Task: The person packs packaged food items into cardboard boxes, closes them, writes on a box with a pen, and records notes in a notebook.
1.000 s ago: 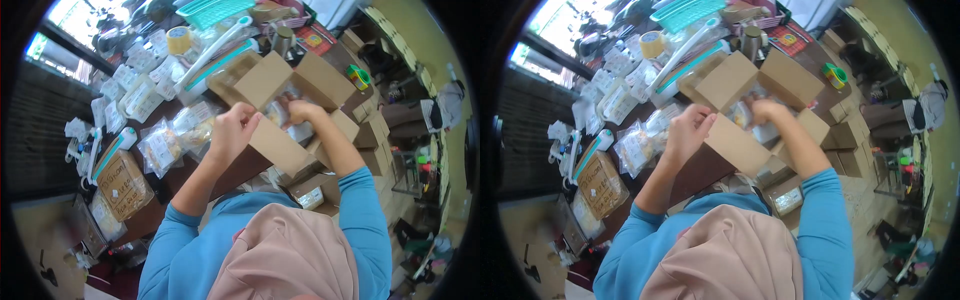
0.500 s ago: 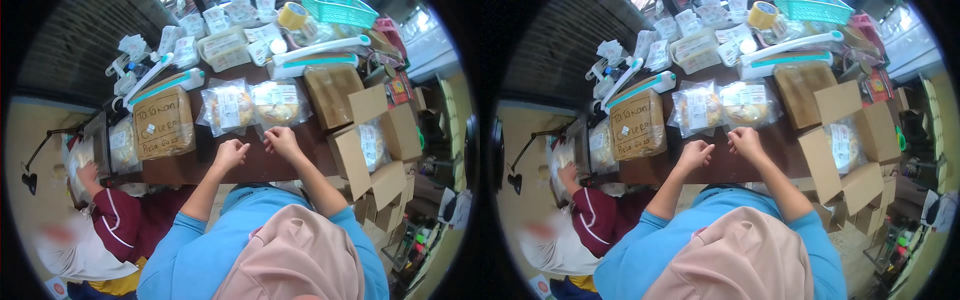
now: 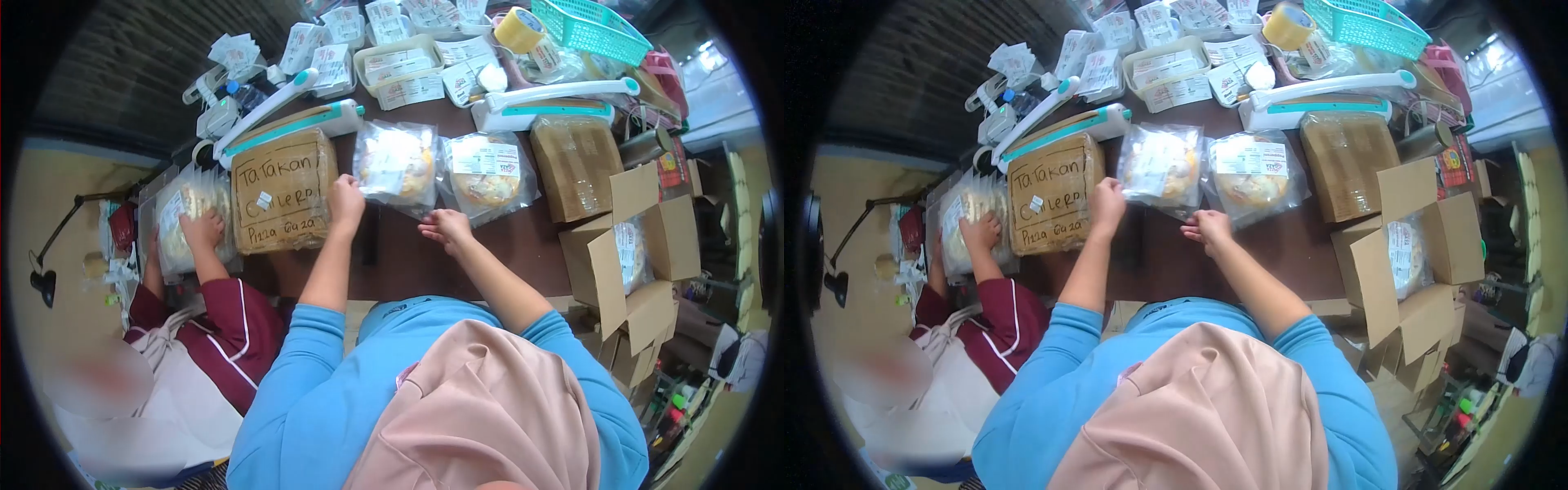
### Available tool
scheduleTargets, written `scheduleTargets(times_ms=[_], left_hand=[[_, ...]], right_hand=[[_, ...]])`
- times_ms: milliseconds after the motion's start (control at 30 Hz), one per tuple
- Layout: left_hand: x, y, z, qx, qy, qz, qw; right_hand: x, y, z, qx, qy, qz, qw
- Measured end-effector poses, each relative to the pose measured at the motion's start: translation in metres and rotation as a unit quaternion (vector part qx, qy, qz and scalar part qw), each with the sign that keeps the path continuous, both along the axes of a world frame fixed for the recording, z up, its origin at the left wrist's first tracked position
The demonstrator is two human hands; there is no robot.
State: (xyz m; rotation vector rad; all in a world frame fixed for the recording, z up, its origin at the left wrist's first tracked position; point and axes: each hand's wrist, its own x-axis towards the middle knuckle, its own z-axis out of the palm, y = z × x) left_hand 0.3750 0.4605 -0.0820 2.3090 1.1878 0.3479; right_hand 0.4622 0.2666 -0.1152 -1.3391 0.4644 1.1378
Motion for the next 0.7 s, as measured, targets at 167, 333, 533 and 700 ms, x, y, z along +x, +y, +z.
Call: scheduleTargets(times_ms=[167,333,533,700], left_hand=[[0.011,0.042,-0.015,0.013,0.093,-0.109,0.990],[0.008,0.042,-0.022,0.021,0.072,-0.183,0.980],[-0.004,0.030,-0.015,0.004,0.082,-0.185,0.979],[-0.014,0.022,-0.013,0.011,0.036,-0.170,0.985]], right_hand=[[0.015,-0.006,-0.021,0.001,-0.010,-0.020,1.000],[0.022,0.028,-0.030,-0.040,0.019,0.054,0.998],[0.013,0.039,-0.036,-0.136,-0.210,0.168,0.953],[0.010,0.036,-0.037,0.001,-0.146,0.036,0.989]])
